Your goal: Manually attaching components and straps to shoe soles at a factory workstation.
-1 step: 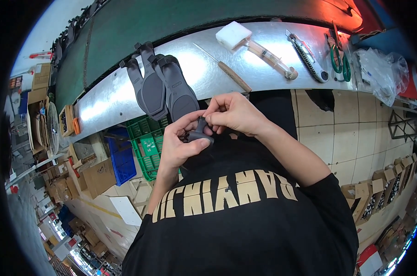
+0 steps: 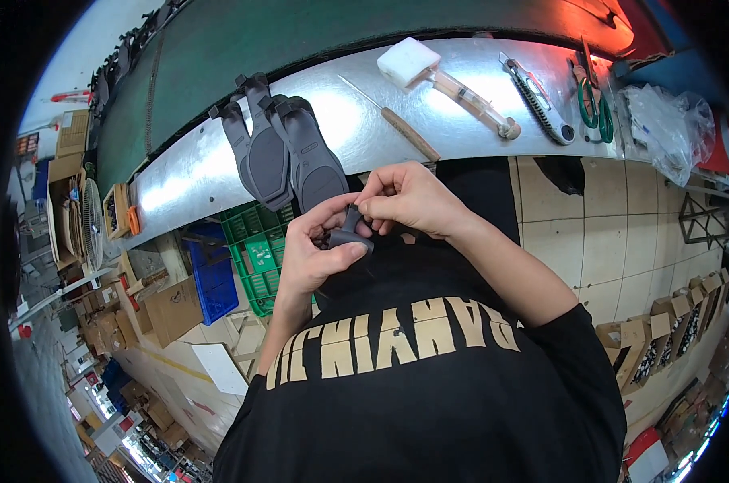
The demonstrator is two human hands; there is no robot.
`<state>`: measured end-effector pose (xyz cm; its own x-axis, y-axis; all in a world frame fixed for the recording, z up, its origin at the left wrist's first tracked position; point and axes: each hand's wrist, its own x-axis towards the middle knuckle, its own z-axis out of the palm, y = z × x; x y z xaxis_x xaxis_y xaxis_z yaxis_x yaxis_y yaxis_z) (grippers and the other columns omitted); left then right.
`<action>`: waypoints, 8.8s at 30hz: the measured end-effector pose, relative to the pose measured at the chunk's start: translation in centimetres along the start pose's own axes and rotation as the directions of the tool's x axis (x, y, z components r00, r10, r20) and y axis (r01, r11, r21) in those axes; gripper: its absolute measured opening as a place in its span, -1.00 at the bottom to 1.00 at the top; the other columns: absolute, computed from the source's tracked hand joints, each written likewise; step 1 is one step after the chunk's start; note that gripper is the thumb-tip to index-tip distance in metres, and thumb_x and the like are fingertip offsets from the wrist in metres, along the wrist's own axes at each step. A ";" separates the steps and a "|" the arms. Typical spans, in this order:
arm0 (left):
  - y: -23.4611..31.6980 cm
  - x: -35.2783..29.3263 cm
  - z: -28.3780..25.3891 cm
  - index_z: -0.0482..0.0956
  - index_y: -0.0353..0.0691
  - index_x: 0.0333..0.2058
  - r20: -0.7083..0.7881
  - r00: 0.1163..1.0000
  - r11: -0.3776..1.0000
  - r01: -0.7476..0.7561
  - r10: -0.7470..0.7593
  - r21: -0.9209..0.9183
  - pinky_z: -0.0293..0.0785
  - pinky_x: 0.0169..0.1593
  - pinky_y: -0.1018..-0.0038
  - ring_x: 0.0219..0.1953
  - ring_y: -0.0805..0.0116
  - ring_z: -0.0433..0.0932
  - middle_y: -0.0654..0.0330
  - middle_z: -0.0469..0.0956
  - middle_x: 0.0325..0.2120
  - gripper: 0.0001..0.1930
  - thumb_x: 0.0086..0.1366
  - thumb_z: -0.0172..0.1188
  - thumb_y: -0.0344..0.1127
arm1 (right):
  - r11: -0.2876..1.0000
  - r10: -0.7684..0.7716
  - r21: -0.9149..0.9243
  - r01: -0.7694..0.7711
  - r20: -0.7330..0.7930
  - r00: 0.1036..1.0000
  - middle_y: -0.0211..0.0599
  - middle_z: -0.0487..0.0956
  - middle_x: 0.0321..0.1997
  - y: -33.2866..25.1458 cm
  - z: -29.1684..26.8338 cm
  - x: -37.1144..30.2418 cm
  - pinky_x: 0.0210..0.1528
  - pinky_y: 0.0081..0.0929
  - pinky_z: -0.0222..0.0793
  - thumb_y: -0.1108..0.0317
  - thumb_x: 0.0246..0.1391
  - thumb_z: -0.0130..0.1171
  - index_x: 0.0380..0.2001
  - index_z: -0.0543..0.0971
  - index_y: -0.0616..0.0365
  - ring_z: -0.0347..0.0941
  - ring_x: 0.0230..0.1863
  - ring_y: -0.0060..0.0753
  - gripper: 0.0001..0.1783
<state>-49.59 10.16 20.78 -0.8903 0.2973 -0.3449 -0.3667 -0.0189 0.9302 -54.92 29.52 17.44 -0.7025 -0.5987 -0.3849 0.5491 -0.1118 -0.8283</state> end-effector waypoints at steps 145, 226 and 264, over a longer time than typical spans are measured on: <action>0.0 -1.1 -0.2 0.44 -0.47 0.09 -0.017 0.999 0.999 -0.042 0.042 0.014 0.44 -0.22 0.62 -0.34 0.58 0.52 0.20 0.61 -0.38 -0.32 -0.07 0.40 -0.42 | 0.934 0.093 -0.356 -0.036 0.144 0.985 -0.40 0.56 -0.54 -3.5 0.0 0.7 -0.46 -0.65 0.44 0.45 0.05 0.22 -0.44 0.57 0.29 0.49 -0.52 -0.65 -0.90; -0.4 1.8 -3.4 0.44 -0.35 0.13 -0.274 0.962 0.802 -0.167 0.005 -0.573 0.62 -0.15 0.41 -0.20 0.28 0.62 -0.07 0.56 -0.05 -0.60 0.32 0.06 -0.45 | 0.790 -0.366 -0.484 0.376 0.120 0.923 -0.13 0.46 -0.66 1.4 6.7 0.3 -0.54 -0.37 0.28 0.32 0.06 0.28 -0.55 0.48 0.30 0.41 -0.64 -0.32 -0.72; -1.0 0.3 -3.6 0.56 -0.40 -0.07 -0.302 0.952 0.849 -0.124 -0.044 -0.514 0.62 -0.27 0.44 -0.34 0.31 0.65 -0.05 0.63 -0.21 -0.71 0.22 0.08 -0.52 | 0.757 -0.370 -0.488 0.436 0.229 0.900 -0.12 0.50 -0.59 1.4 6.5 -0.5 -0.48 -0.37 0.34 0.34 0.04 0.28 -0.56 0.50 0.31 0.48 -0.56 -0.20 -0.74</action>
<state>-50.49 6.84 19.33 -0.9132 -0.0046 -0.4074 -0.3396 -0.5439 0.7674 -50.87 24.54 19.14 -0.7318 -0.6794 0.0538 -0.1115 0.0415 -0.9929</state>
